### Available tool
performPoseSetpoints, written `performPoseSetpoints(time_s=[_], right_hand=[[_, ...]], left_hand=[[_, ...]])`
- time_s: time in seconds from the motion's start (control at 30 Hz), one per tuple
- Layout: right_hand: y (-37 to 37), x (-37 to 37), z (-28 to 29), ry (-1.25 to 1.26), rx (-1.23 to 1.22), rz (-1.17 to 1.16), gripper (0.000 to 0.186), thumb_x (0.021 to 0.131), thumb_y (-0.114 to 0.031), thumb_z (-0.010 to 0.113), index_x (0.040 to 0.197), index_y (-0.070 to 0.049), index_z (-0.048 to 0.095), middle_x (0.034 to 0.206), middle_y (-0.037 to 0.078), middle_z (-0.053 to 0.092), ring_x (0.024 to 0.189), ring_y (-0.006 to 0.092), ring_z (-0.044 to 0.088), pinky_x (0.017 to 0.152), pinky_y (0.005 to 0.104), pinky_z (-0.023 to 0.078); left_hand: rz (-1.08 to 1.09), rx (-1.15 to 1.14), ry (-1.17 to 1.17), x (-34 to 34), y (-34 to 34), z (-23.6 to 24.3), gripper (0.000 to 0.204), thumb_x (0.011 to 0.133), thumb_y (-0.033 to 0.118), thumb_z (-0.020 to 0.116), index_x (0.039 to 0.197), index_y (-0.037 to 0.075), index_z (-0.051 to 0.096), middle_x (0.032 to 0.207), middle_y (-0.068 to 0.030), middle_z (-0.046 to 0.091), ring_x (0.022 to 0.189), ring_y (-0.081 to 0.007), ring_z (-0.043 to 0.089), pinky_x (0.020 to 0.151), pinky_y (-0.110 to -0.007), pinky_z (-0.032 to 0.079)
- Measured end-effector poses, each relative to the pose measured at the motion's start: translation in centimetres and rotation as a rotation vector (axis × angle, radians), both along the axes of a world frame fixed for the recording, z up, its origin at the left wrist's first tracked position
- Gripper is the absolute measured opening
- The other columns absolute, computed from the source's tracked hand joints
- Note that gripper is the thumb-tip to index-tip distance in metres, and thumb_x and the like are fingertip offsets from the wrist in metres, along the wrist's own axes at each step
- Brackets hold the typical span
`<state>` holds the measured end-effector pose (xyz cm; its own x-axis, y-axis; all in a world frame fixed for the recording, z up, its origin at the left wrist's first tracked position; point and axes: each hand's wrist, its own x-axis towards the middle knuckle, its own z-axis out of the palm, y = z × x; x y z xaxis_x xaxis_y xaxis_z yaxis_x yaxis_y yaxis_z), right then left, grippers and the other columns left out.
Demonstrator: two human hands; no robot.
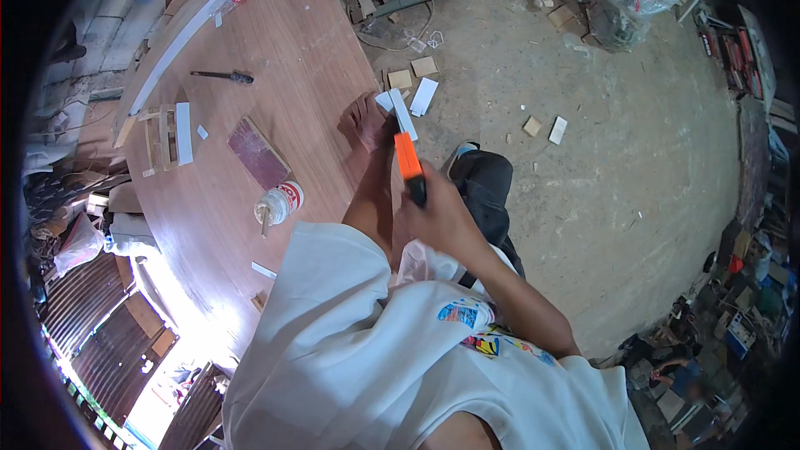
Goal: Sawing small wooden blocks and sanding them as part of a woodworking project.
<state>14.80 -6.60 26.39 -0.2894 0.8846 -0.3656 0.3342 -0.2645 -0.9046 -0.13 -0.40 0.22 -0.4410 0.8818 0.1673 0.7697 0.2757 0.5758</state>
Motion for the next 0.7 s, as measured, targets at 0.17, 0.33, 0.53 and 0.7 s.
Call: performPoseSetpoints(time_s=[0.17,0.33,0.53,0.7], right_hand=[[-0.2,0.5,-1.2,0.029,-0.069,0.018,0.024,0.078,-0.001,0.053,0.102,0.003,0.051,0.075,0.018,0.054,0.071,0.0242,0.057,0.069,0.0349,0.046],[1.6,-1.4,-3.3,-0.124,-0.122,0.025,0.027,0.079,-0.001,0.054,0.106,0.001,0.052,0.074,0.013,0.052,0.072,0.0189,0.055,0.069,0.0329,0.045],[1.5,0.0,-2.4,-0.012,-0.342,-0.043,0.022,0.081,-0.005,0.052,0.102,0.002,0.052,0.07,0.009,0.051,0.068,0.016,0.051,0.063,0.0315,0.044],[0.5,-0.5,-2.4,-0.031,-0.092,0.156,0.021,0.08,-0.005,0.053,0.099,0.004,0.053,0.075,0.021,0.056,0.068,0.0287,0.057,0.065,0.037,0.046]], left_hand=[[-0.005,-0.004,0.0,-0.2,0.2,-0.1,0.033,0.083,0.022,0.056,0.114,0.011,0.055,0.117,-0.0081,0.054,0.115,-0.0271,0.047,0.099,-0.04,0.035],[-0.014,-0.001,0.012,-0.5,0.2,0.1,0.033,0.083,0.022,0.056,0.114,0.01,0.055,0.117,-0.0084,0.054,0.115,-0.0272,0.047,0.099,-0.04,0.035],[-0.027,-0.007,0.003,-0.7,0.4,0.0,0.034,0.083,0.022,0.056,0.114,0.01,0.055,0.117,-0.0089,0.054,0.115,-0.0274,0.047,0.099,-0.04,0.035],[-0.022,-0.002,0.018,-0.9,0.3,0.1,0.034,0.083,0.022,0.056,0.115,0.01,0.055,0.117,-0.0092,0.054,0.115,-0.0276,0.047,0.099,-0.04,0.036]])
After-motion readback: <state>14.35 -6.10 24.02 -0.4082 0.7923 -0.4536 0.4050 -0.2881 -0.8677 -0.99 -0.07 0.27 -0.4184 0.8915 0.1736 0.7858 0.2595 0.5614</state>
